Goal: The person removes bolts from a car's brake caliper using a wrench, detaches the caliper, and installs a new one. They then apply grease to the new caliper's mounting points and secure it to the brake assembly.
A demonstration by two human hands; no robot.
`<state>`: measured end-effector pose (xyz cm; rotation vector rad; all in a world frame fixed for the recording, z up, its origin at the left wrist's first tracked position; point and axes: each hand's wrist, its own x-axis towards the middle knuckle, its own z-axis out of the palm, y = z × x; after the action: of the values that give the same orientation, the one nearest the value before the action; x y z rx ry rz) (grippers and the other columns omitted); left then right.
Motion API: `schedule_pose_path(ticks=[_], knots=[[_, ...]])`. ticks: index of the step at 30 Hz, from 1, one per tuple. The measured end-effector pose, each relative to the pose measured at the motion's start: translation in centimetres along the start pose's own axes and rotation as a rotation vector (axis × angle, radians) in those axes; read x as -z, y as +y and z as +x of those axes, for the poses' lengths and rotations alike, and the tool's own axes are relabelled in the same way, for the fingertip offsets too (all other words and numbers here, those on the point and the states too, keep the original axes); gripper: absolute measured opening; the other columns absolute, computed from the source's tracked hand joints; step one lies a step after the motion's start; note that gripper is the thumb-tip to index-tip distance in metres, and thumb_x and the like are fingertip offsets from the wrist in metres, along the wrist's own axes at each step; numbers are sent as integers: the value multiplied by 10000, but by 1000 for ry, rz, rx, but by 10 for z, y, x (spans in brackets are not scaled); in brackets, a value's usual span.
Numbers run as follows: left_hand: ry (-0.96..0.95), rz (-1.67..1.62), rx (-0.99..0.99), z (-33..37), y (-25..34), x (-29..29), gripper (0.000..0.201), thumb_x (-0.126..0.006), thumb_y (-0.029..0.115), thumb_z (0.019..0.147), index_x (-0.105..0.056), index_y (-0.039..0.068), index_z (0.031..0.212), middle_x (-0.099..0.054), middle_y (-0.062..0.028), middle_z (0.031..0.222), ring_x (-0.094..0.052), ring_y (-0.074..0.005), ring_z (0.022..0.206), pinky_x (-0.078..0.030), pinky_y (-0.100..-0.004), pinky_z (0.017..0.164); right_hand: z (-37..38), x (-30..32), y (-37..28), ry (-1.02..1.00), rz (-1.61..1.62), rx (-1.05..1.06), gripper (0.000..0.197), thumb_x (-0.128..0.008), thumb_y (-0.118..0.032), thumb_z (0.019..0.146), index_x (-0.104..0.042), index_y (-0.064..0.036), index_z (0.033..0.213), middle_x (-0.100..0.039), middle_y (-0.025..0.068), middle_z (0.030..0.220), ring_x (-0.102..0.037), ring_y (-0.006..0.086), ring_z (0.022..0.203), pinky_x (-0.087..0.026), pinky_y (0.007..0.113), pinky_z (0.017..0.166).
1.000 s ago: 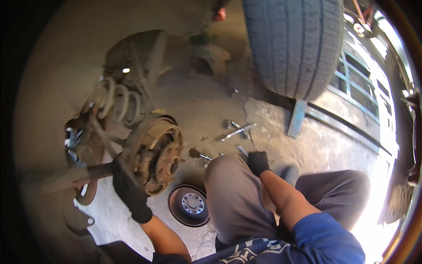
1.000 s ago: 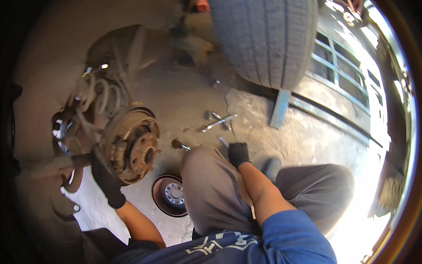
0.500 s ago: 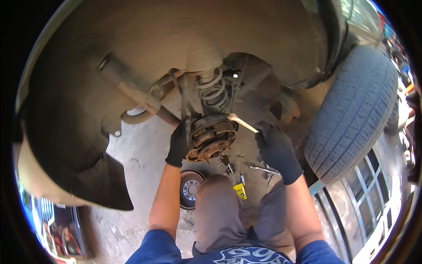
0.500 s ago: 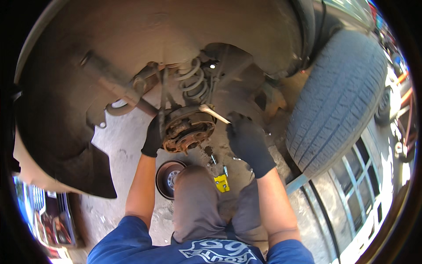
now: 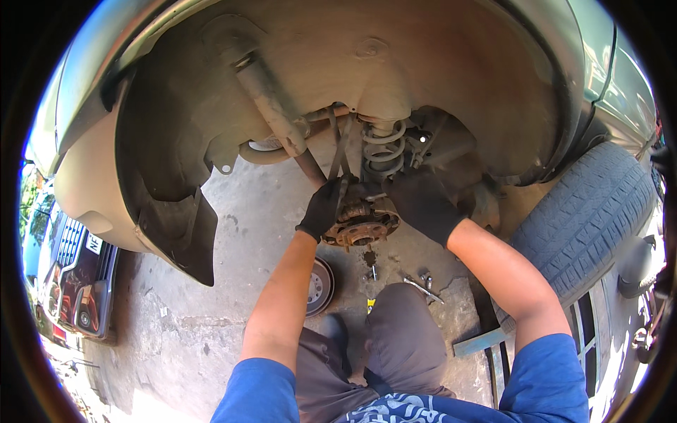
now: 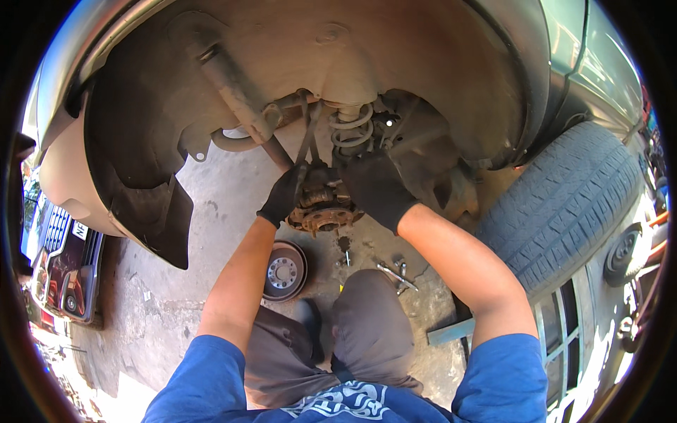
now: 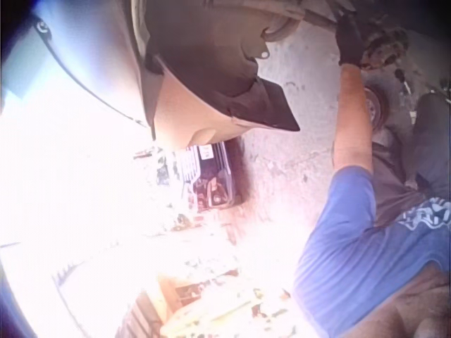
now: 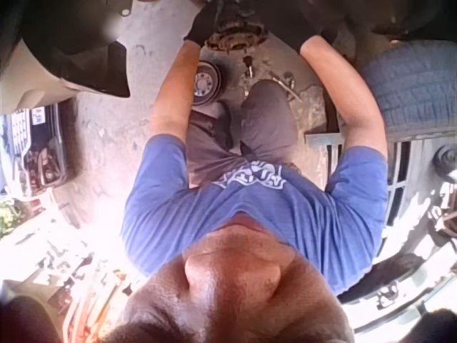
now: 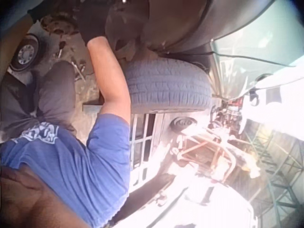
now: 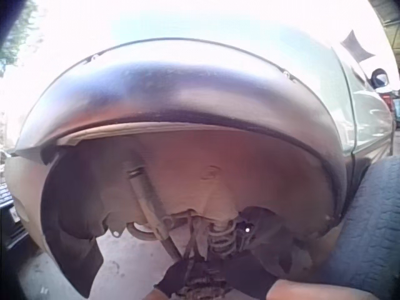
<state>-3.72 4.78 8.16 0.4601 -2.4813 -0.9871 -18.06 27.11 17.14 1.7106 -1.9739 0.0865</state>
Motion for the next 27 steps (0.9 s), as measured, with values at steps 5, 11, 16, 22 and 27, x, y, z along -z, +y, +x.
schedule_pose_path(ticks=[5, 11, 16, 22, 27], knots=[[-148, -207, -8, 10, -20, 5, 524, -364, 408, 1125, -532, 16, 1431, -642, -221, 1294, -611, -315, 1205, -469, -379, 1037, 1, -18, -2, 122, 7, 29, 150, -628, -153, 840, -744, -126, 931, -715, 94, 844, -719, 266, 807, -538, 434, 747], [72, 480, -335, 3, -21, 4, 410, -460, 222, 1069, -536, 9, 1411, -678, -270, 1152, -677, -396, 1029, -551, -453, 871, 14, -36, 18, 186, 5, 120, 199, -631, -172, 839, -732, -136, 1007, -711, 102, 864, -722, 281, 801, -548, 434, 696], [147, 557, -295, 0, -14, -1, 450, -532, 145, 979, -543, 48, 1418, -697, -235, 1098, -685, -419, 959, -557, -489, 802, 14, -39, 37, -102, 167, 131, 216, -639, -193, 828, -718, -133, 1020, -698, 90, 822, -721, 294, 797, -558, 442, 725], [217, 577, -326, 0, -21, -6, 451, -533, 162, 972, -561, 101, 1418, -713, -211, 1018, -704, -397, 889, -563, -493, 759, 21, -49, 24, 240, -17, 233, 148, -653, -197, 796, -753, -137, 888, -694, 78, 718, -719, 270, 699, -546, 422, 623], [135, 637, -128, 2, -16, -10, 426, -500, 198, 1001, -575, 131, 1415, -726, -195, 1037, -708, -384, 865, -561, -499, 755, 49, -56, 36, 154, -82, 384, 137, -673, -233, 765, -726, -139, 680, -687, 61, 653, -688, 235, 599, -520, 417, 563]])
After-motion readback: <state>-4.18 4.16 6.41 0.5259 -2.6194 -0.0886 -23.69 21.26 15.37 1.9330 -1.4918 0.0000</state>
